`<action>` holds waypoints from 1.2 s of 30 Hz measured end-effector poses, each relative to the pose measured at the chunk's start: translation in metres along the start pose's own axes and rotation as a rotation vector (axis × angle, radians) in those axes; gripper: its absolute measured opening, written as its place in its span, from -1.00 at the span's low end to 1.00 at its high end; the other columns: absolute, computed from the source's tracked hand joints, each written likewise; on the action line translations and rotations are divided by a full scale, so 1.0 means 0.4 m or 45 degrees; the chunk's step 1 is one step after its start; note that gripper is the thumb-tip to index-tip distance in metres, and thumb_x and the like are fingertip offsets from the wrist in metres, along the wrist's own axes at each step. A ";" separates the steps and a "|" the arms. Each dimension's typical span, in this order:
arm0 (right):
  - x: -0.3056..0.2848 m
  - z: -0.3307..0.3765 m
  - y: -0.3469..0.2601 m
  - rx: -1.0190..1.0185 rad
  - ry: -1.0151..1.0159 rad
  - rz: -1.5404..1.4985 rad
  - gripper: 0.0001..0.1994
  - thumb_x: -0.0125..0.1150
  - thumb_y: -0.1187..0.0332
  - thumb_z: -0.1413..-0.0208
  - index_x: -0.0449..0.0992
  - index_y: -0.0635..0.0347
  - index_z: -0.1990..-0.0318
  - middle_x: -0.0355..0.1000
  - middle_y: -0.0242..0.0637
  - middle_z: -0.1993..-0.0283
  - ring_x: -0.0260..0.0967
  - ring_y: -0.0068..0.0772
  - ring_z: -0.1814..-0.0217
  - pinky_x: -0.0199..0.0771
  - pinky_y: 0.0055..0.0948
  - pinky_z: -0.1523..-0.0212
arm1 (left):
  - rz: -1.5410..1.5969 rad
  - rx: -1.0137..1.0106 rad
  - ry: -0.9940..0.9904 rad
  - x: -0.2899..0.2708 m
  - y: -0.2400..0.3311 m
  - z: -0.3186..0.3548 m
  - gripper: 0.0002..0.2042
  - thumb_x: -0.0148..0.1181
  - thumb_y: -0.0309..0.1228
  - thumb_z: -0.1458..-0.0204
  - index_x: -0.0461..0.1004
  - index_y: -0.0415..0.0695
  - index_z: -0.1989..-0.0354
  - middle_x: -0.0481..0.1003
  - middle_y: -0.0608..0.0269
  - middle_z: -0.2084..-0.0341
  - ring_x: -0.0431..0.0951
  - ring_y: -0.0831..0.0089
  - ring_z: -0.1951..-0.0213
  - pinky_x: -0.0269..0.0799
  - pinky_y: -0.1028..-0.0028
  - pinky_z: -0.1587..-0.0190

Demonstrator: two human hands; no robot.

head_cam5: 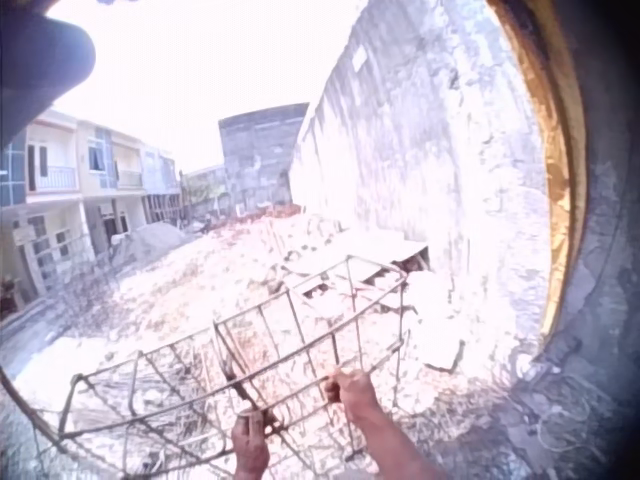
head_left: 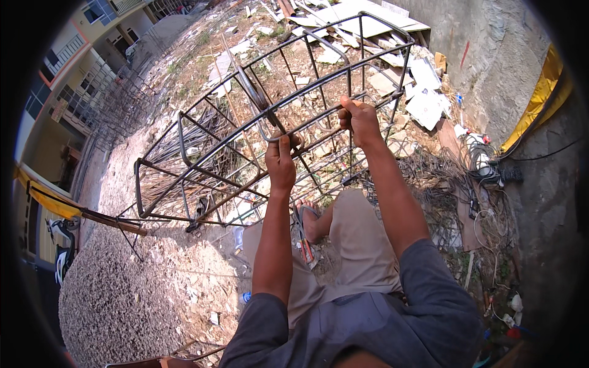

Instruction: The person sits on the ground and assembles a metal frame structure using pliers and a hammer. They bend and secure metal rods into the frame, repeatedly adjusting and tightening connections.

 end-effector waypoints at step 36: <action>0.020 0.008 0.024 -0.128 0.123 -0.078 -0.74 0.22 0.20 -0.27 0.57 0.22 0.33 0.34 -0.47 0.61 0.24 -0.58 0.63 0.27 -0.50 0.60 | 0.079 -0.149 0.008 0.008 0.000 0.006 -0.74 0.00 -0.28 -0.37 0.52 -0.23 0.13 0.59 0.28 0.31 0.55 0.56 0.21 0.47 0.48 0.12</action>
Point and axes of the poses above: each hand's wrist, its own z-axis away from the middle knuckle, its own x-axis out of the palm, y = z × x, the point moved 4 cm from there along -z, towards the middle knuckle
